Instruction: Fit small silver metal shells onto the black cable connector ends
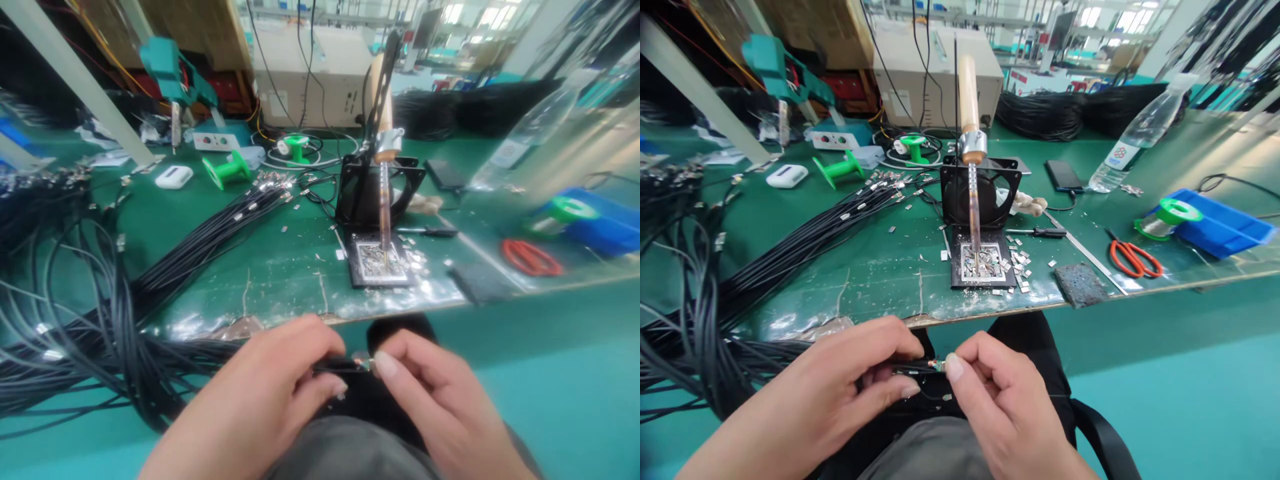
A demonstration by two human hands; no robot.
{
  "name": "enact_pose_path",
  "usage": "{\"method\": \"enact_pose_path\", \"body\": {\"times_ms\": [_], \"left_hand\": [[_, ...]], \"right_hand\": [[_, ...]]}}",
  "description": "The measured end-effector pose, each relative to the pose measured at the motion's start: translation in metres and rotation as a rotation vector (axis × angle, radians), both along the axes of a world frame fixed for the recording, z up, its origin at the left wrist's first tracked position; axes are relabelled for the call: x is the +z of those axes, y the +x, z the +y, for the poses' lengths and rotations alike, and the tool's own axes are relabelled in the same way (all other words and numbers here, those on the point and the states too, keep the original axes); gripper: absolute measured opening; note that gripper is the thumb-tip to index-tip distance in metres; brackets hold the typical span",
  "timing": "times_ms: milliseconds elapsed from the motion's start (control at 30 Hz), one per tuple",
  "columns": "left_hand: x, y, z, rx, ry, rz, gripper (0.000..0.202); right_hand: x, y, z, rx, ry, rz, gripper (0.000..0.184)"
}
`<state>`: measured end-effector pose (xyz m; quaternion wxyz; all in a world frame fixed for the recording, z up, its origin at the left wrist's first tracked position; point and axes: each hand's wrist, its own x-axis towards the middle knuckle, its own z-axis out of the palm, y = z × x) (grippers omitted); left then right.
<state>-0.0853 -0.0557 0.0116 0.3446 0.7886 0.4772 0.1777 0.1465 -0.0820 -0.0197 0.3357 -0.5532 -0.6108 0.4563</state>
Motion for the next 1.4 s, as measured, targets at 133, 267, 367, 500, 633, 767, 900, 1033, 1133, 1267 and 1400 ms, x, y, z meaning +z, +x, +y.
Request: {"method": "enact_pose_path", "body": {"times_ms": [133,267,367,500,633,767,900,1033,1133,1267,1400], "left_hand": [[-0.001,0.005,0.004,-0.001,0.012,-0.035,0.017],[-0.003,0.005,0.005,-0.006,0.02,-0.073,0.019],[-0.005,0.004,0.005,-0.012,0.042,-0.09,0.019],[-0.006,0.003,0.005,-0.019,0.05,-0.109,0.022],[-0.005,0.004,0.006,-0.023,0.034,-0.126,0.024],[-0.004,0.003,0.007,-0.025,0.025,-0.138,0.026],[-0.005,0.002,0.008,-0.033,0.013,-0.139,0.029],[-0.006,0.001,0.01,-0.045,0.005,-0.134,0.029],[-0.006,0.001,0.01,-0.055,0.003,-0.135,0.029],[-0.006,0.001,0.01,-0.058,0.004,-0.124,0.029],[-0.007,0.0,0.01,-0.068,0.004,-0.122,0.029]], "right_hand": [[0.002,-0.003,-0.001,-0.023,0.021,0.004,0.041],[-0.001,-0.004,-0.005,-0.091,0.108,-0.048,0.032],[-0.003,-0.004,-0.006,-0.062,0.202,-0.083,0.028],[-0.002,-0.005,-0.004,-0.031,0.28,-0.101,0.03],[0.0,-0.009,-0.002,-0.061,0.249,-0.108,0.037],[0.002,-0.012,-0.001,-0.101,0.197,-0.065,0.04],[0.0,-0.014,0.002,-0.105,0.153,-0.013,0.042],[-0.006,-0.015,0.003,-0.087,0.109,0.104,0.044],[-0.006,-0.017,0.004,-0.09,0.042,0.219,0.045],[-0.004,-0.018,0.004,-0.076,-0.01,0.276,0.047],[-0.003,-0.018,0.004,-0.059,-0.038,0.297,0.048]]}}
